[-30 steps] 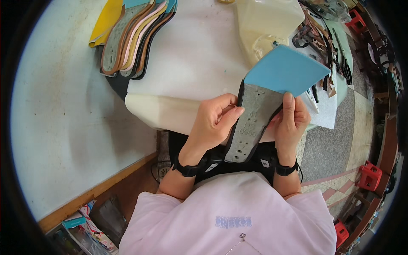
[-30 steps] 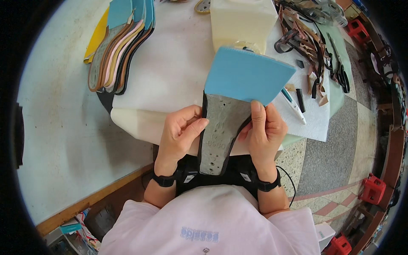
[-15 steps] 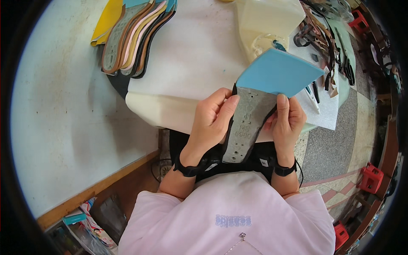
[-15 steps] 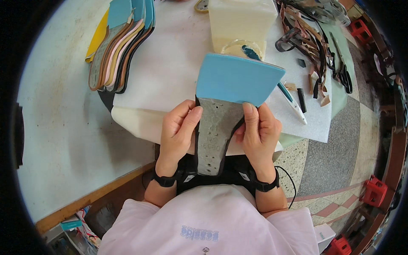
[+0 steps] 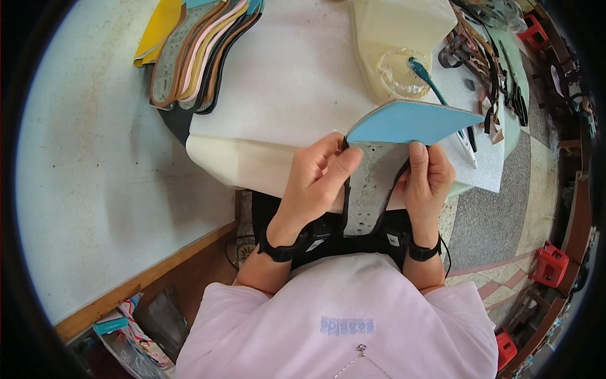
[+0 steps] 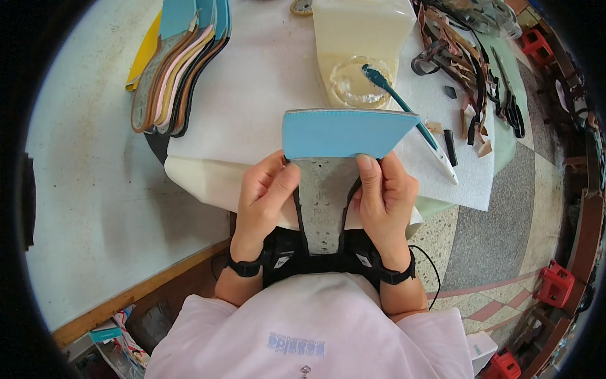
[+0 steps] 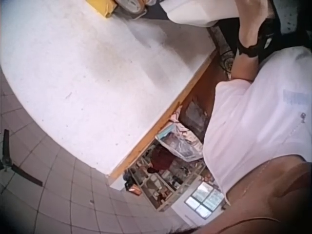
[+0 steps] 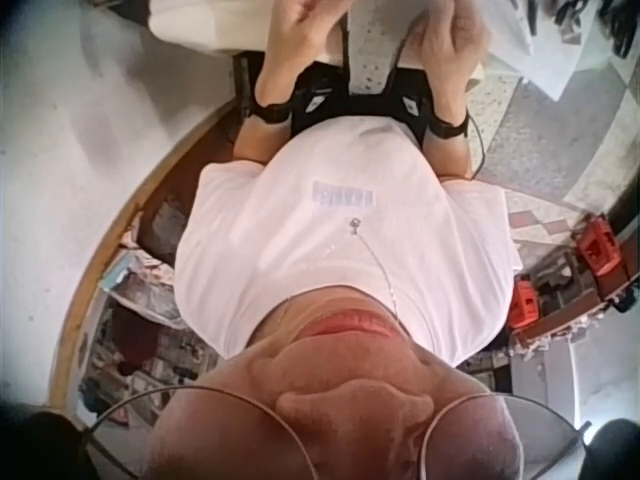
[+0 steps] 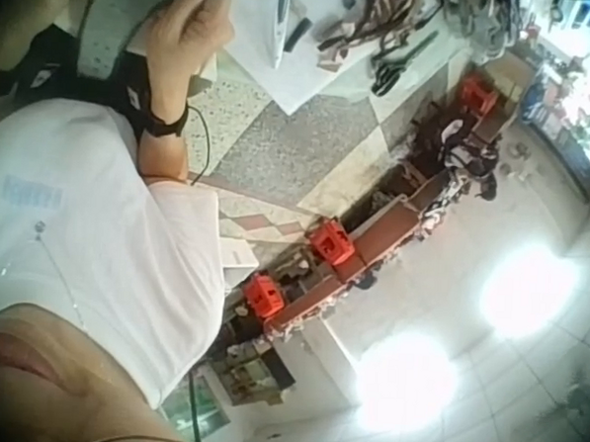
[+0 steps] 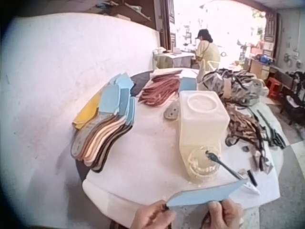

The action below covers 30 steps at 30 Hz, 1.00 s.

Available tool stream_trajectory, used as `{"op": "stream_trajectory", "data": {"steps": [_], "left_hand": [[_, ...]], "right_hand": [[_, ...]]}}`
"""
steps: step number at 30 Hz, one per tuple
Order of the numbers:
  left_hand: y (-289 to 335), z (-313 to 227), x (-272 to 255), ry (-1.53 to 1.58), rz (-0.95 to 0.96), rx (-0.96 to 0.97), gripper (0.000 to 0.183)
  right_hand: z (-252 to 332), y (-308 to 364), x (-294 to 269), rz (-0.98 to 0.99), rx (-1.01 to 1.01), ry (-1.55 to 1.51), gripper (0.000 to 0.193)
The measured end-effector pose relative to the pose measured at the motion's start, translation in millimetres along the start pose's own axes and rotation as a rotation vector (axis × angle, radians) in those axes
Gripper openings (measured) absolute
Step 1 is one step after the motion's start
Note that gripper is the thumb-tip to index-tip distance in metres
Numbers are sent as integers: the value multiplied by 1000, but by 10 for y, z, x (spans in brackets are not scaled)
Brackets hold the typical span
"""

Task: The person wraps a black strip around the edge of a shoe insole by hand, trims the excess with shears, and presses the edges down. Finally, they turn the insole over and place it onto a stack of other insoles.

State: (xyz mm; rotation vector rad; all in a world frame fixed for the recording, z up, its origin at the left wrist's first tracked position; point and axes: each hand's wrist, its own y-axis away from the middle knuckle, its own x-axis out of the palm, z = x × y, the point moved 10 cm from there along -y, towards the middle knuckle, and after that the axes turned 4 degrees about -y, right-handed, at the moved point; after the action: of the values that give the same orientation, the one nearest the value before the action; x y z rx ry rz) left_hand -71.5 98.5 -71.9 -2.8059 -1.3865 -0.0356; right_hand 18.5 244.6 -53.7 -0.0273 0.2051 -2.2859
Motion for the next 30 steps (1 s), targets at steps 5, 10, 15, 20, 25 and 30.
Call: {"op": "stream_trajectory", "data": {"steps": [5,10,15,20,25,30], "left_hand": [[-22,-18,-36,-15,-81,15,23],[-37,-30,-59,-175,-68,71,22],[-52,20,47,-7,-4,10,16],[-11,-63,128,33,60,-82,15],[15,57,136,50,142,-124,18],[-21,-14,41,0,47,36,23]], "right_hand": [[16,-13,20,15,16,68,20],[23,-21,20,25,21,64,20],[40,6,-29,-32,-22,34,20],[59,7,-79,-87,-4,-115,22],[36,-19,-108,-115,7,-206,23],[-15,-35,34,61,71,-287,25]]}}
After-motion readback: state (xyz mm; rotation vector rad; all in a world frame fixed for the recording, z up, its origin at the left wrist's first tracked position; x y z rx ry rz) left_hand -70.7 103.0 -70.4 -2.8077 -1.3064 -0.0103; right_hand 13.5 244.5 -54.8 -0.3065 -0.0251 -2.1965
